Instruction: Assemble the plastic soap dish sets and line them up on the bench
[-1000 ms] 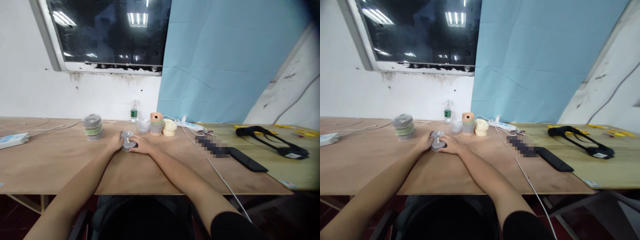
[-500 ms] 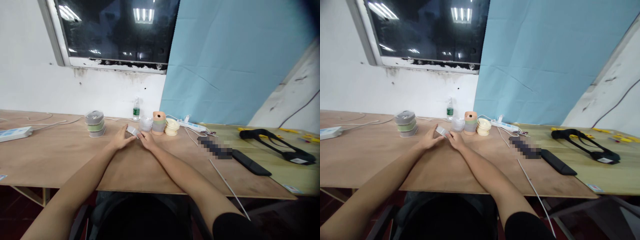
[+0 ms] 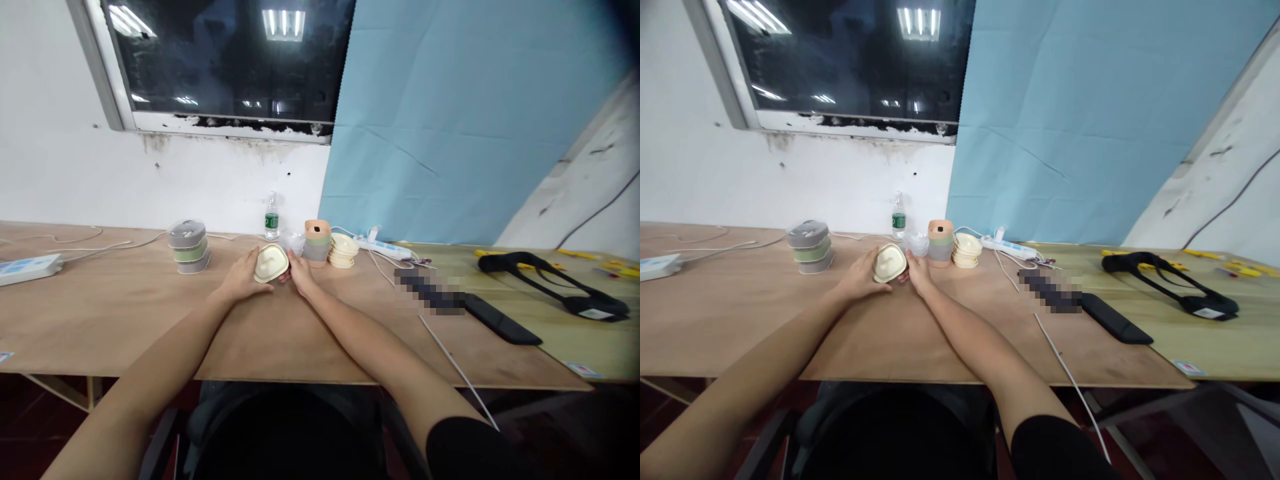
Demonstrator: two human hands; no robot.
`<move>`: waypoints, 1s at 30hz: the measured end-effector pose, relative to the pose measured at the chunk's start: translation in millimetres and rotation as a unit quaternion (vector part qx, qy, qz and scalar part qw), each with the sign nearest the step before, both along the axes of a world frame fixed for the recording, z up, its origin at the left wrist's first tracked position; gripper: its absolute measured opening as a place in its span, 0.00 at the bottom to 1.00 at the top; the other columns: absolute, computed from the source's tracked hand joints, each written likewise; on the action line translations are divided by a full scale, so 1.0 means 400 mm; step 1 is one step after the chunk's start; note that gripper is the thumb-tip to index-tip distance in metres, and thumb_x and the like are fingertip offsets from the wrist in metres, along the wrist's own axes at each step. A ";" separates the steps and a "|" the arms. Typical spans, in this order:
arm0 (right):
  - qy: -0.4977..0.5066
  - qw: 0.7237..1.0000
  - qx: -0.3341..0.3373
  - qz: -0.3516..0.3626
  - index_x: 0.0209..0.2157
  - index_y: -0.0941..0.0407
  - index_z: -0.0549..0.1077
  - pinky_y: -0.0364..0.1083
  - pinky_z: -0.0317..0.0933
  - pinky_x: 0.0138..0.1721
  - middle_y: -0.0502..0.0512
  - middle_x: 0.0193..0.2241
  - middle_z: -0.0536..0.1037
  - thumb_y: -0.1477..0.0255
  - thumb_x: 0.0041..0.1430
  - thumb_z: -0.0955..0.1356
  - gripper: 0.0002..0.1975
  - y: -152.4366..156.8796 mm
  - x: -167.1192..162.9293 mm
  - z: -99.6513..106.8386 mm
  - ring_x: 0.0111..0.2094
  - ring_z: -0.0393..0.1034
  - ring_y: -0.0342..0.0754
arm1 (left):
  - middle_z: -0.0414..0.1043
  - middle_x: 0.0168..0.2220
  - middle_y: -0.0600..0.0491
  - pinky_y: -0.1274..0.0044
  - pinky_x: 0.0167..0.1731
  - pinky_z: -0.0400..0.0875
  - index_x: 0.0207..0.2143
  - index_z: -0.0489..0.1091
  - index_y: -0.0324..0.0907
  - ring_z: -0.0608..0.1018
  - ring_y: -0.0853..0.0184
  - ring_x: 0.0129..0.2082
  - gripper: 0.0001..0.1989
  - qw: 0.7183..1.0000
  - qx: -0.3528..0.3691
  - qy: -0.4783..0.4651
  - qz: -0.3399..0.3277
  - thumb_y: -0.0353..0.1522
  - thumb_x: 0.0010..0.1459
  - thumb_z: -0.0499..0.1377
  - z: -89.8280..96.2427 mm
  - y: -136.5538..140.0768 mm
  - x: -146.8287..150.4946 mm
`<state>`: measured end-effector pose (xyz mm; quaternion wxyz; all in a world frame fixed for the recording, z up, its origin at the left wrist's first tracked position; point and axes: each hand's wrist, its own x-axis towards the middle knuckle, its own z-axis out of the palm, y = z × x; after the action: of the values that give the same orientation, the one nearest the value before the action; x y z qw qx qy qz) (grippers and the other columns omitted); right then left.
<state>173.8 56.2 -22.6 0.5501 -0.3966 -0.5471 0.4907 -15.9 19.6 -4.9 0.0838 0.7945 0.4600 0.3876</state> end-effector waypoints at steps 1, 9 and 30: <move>0.003 1.000 -0.007 0.010 0.25 0.55 0.66 0.45 0.63 0.16 0.50 0.13 0.70 0.44 0.54 0.62 0.27 -0.005 -0.003 0.002 0.16 0.68 0.47 | 0.53 0.63 0.37 0.60 0.60 0.54 0.65 0.48 0.38 0.59 0.46 0.62 0.58 1.000 0.016 0.023 0.004 0.46 0.35 0.70 -0.001 -0.002 0.003; 0.005 0.999 -0.019 0.027 0.27 0.56 0.64 0.39 0.59 0.11 0.48 0.10 0.69 0.47 0.57 0.61 0.25 -0.008 -0.015 0.001 0.12 0.67 0.44 | 0.56 0.61 0.37 0.62 0.56 0.61 0.65 0.43 0.35 0.63 0.49 0.59 0.49 0.993 0.072 0.088 0.027 0.38 0.45 0.63 0.005 -0.022 0.013; 0.041 0.982 0.150 -0.111 0.33 0.54 0.66 0.40 0.61 0.17 0.44 0.19 0.70 0.55 0.55 0.66 0.16 0.000 0.012 0.025 0.17 0.66 0.41 | 0.56 0.60 0.38 0.61 0.59 0.59 0.64 0.41 0.39 0.62 0.51 0.60 0.49 0.985 0.169 -0.030 0.025 0.40 0.46 0.65 0.020 -0.032 0.024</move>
<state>178.7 56.3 -12.8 0.6763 -0.3474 -0.5444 0.3542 -6.3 7.0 3.2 -0.0477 0.7734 0.4050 0.4853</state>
